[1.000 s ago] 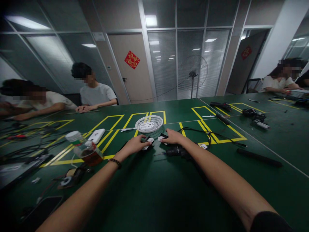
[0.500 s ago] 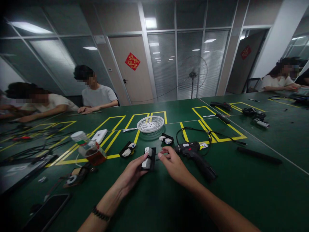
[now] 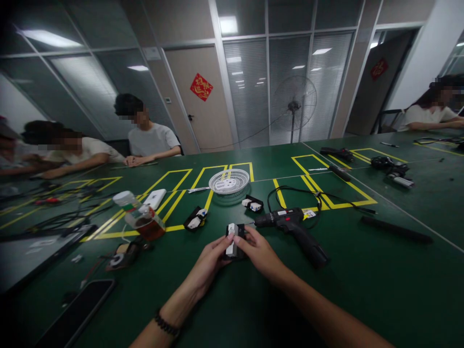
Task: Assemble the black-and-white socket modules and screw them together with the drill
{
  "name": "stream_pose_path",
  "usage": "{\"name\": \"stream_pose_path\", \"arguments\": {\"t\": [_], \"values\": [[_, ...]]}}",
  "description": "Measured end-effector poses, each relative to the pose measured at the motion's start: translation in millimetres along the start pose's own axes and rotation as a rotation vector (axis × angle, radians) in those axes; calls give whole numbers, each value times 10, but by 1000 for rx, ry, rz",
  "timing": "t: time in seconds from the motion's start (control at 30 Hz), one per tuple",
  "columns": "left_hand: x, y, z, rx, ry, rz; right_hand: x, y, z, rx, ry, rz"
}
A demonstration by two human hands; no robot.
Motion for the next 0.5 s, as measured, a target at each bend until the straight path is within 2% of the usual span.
{"name": "stream_pose_path", "arguments": {"t": [0.37, 0.5], "values": [[-7, 7, -28, -63, 31, -6, -10, -49, 24, 11, 14, 8], [2, 5, -35, -13, 0, -22, -3, -61, 4, 14, 13, 4]]}}
Point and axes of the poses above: each hand's wrist, its own x-axis away from the middle knuckle, its own y-axis out of the palm, z = x × y, the point moved 10 cm from there along -x, towards the middle knuckle, and after that the axes turned 8 degrees about z, right-handed, at the moved point
